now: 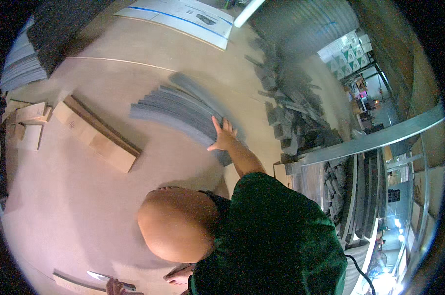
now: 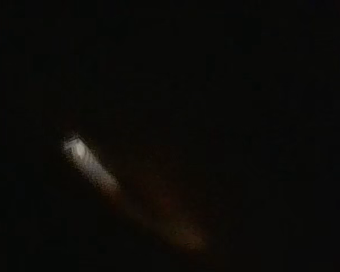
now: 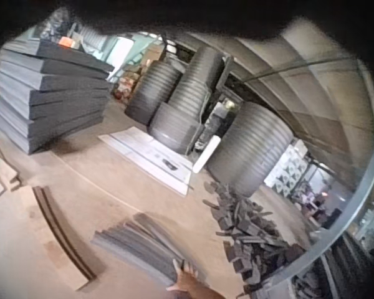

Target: The person sits on the floor and uses a knife to cut gray flexible material along a wooden template. They repeatedly position the template, trace or cut along its edge, and stack the cut pieces.

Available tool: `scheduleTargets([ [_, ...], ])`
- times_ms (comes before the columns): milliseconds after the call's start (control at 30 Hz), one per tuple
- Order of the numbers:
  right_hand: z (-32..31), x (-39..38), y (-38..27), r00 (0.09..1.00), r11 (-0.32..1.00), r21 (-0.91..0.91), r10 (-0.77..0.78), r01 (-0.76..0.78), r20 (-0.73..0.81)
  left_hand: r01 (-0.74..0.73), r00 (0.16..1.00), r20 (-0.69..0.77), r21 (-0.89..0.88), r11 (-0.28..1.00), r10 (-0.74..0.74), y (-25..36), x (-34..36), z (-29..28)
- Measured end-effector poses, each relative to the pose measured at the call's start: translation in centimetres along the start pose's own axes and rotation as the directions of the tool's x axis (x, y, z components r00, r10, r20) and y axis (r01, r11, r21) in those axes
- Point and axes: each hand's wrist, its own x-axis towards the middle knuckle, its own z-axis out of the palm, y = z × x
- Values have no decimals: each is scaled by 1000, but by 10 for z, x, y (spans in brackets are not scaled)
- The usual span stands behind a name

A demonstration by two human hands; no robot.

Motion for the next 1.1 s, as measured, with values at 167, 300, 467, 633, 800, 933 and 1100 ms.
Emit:
scheduleTargets([
  [167, -6, -5, -51, 937, 989, -19, -144, 146, -318, -24, 1000, -10, 49, 998, 24, 0, 2, -22],
  [300, -22, 21, -146, 747, 861, -68, -474, 504, -466, -202, 975, 80, -65, 977, 207, 22, -2, -16],
  [467, -70, 18, -328, 463, 475, 105, -744, 874, -482, -186, 975, -37, 415, 890, 221, 78, 9, -31],
  [633, -90, -38, -499, -142, -217, -118, -881, 969, 452, -200, 893, -188, 651, 733, 410, 150, 97, -70],
  [800, -25, -145, -631, 113, -111, -279, -730, 954, 675, -88, 801, -343, 743, 663, 490, 212, 192, -107],
  [933, 21, -188, -648, 321, 324, -84, -803, 942, 502, -5, 741, -446, 744, 668, 501, 232, 280, -136],
  [1100, 24, -179, -654, 332, 359, -59, -771, 932, 544, 0, 670, -516, 719, 695, 534, 276, 374, -181],
])
